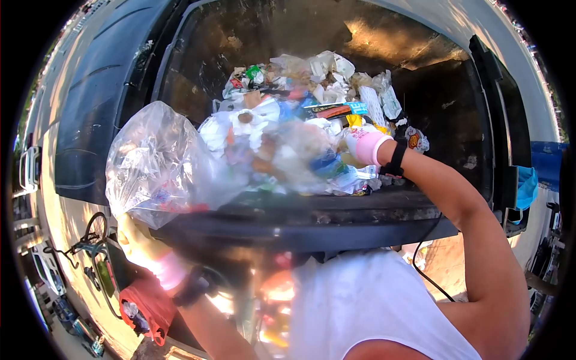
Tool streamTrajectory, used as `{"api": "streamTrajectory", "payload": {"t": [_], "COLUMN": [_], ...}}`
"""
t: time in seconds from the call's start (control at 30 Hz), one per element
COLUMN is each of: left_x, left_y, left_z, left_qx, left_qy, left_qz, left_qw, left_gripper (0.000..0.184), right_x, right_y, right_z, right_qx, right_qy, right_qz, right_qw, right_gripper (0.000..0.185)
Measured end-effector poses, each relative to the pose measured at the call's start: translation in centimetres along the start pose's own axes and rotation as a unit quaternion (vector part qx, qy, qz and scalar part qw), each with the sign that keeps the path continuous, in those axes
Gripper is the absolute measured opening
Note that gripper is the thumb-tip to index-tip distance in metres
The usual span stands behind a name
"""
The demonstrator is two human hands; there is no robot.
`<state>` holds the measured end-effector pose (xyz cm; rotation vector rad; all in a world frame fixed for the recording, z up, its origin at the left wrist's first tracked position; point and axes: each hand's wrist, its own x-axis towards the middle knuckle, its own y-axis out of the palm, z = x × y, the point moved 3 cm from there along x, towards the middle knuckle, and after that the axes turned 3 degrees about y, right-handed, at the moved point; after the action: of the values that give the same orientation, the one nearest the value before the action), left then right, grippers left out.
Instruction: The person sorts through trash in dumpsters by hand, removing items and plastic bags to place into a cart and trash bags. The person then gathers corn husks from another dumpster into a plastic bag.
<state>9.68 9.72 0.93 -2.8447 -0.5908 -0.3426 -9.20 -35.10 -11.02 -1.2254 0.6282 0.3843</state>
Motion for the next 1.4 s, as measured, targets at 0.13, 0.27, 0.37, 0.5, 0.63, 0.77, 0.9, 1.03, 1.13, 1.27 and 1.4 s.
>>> {"api": "streamTrajectory", "payload": {"t": [0.13,0.27,0.37,0.5,0.63,0.77,0.9,1.03,1.13,1.27,1.4], "left_x": [0.8,0.3,0.6,0.3,1.0,1.1,1.0,1.1,1.3,1.3,1.1], "left_y": [2.3,2.3,2.1,2.2,1.3,1.3,1.5,1.4,1.1,1.3,1.6], "left_z": [3.5,3.3,4.0,3.2,4.5,5.0,4.7,4.9,5.6,5.5,4.9], "left_qx": [-0.055,-0.034,-0.035,0.0,-0.012,-0.054,-0.051,-0.052,-0.048,-0.035,-0.037], "left_qy": [0.042,0.018,0.028,0.019,0.017,0.002,0.0,0.001,0.012,0.028,0.023], "left_qz": [0.034,0.021,0.025,0.009,-0.009,-0.021,-0.021,-0.021,-0.02,-0.023,-0.028], "left_qw": [0.997,0.999,0.999,1.0,1.0,0.998,0.998,0.998,0.999,0.999,0.999], "left_gripper": [0.025,0.024,0.02,0.017,0.014,0.015,0.016,0.016,0.018,0.02,0.02], "right_x": [1.8,5.2,10.5,14.1,13.9,19.3,16.8,15.1,13.9,11.1,8.4], "right_y": [-2.8,-3.3,-1.3,-1.8,-2.7,4.0,4.6,6.7,5.1,0.6,-4.1], "right_z": [2.6,7.0,11.6,17.2,16.2,8.3,3.8,2.2,3.5,6.4,8.8], "right_qx": [-0.037,-0.098,-0.038,-0.05,0.172,0.186,0.191,0.165,0.14,0.037,-0.003], "right_qy": [0.01,-0.06,-0.188,-0.251,-0.091,-0.116,-0.109,-0.215,-0.219,-0.3,-0.12], "right_qz": [-0.114,-0.201,-0.286,-0.172,0.085,-0.07,-0.056,-0.091,-0.007,0.059,0.137], "right_qw": [0.993,0.973,0.939,0.951,0.977,0.973,0.974,0.958,0.966,0.951,0.983], "right_gripper": [0.037,0.038,0.059,0.069,0.07,0.061,0.034,0.029,0.031,0.034,0.046]}}
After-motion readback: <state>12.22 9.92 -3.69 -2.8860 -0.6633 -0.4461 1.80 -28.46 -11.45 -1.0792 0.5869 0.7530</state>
